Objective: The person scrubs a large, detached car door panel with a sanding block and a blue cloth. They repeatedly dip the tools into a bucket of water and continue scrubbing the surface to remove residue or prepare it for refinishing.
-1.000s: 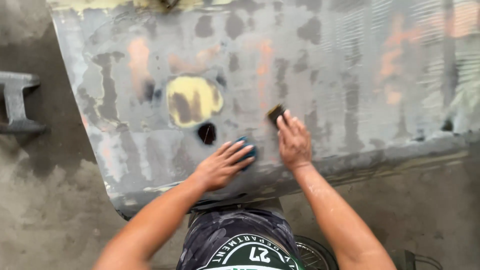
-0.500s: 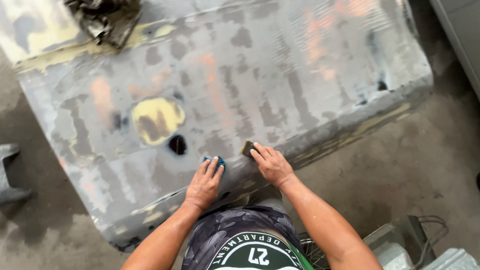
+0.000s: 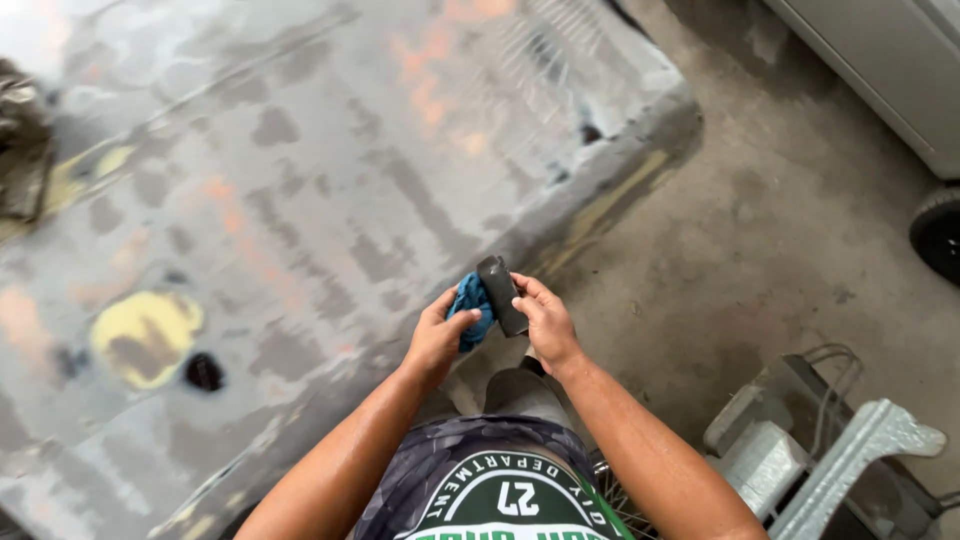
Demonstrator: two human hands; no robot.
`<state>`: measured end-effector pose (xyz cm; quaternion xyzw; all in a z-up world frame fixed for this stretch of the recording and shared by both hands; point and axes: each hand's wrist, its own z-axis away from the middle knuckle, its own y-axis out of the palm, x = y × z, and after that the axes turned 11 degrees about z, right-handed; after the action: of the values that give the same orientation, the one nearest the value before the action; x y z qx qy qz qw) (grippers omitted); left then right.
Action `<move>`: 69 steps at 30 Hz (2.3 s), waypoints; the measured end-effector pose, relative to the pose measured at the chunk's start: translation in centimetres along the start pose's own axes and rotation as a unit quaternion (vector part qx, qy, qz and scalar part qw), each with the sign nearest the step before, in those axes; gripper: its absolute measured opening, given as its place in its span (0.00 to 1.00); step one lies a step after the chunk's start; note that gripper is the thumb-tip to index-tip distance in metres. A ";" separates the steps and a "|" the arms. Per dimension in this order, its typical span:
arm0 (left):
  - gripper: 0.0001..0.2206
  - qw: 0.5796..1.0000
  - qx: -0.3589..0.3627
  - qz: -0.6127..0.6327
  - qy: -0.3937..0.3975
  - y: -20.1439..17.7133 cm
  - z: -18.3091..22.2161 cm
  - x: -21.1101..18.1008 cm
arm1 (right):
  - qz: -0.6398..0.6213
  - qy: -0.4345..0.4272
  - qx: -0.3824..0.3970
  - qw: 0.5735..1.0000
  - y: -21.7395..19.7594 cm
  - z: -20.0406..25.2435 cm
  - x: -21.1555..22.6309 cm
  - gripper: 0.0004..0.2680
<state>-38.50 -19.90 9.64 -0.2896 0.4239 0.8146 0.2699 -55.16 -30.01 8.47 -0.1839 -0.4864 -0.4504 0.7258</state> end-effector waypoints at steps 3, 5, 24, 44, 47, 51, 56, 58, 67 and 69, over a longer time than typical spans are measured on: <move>0.20 0.996 0.023 0.075 -0.036 5.4 -4.3 4.5 | 0.020 0.005 -0.048 0.999 -7.2 -0.6 1.7 0.15; 0.19 0.993 0.011 0.099 -0.061 9.9 -5.8 5.3 | 0.014 0.005 -0.048 0.999 -12.1 -0.1 2.5 0.16; 0.29 0.727 -0.146 -0.656 0.144 18.7 -26.4 4.6 | -0.014 0.045 -0.057 0.997 -32.3 -11.2 12.2 0.15; 0.29 0.955 0.084 -0.249 0.137 40.9 -47.8 3.8 | -0.044 0.079 -0.143 0.985 -43.0 -32.3 24.6 0.14; 0.34 0.958 0.081 -0.250 0.117 43.3 -48.3 2.4 | -0.050 0.102 -0.125 0.986 -45.2 -33.8 26.7 0.14; 0.35 0.959 0.078 -0.245 0.117 46.2 -51.8 2.4 | 0.002 0.101 -0.111 0.989 -50.3 -37.6 27.3 0.16; 0.34 0.957 0.050 -0.228 0.174 51.7 -58.0 5.6 | 0.001 0.057 -0.050 0.997 -59.1 -41.5 29.8 0.17; 0.35 0.949 0.041 -0.235 0.208 55.2 -58.9 6.5 | 0.017 0.032 -0.041 0.999 -61.9 -42.2 32.3 0.17; 0.25 0.988 -0.126 -0.016 0.093 60.1 -66.8 2.1 | 0.046 0.035 0.019 0.998 -64.6 -49.6 43.7 0.20; 0.20 0.979 -0.129 0.022 0.159 59.1 -68.6 1.2 | 0.057 0.018 0.022 0.998 -64.6 -51.6 44.7 0.20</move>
<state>-63.14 -107.04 7.98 -0.4384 0.3586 0.8119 0.1418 -75.64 -121.62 12.67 -0.1871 -0.4719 -0.4005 0.7629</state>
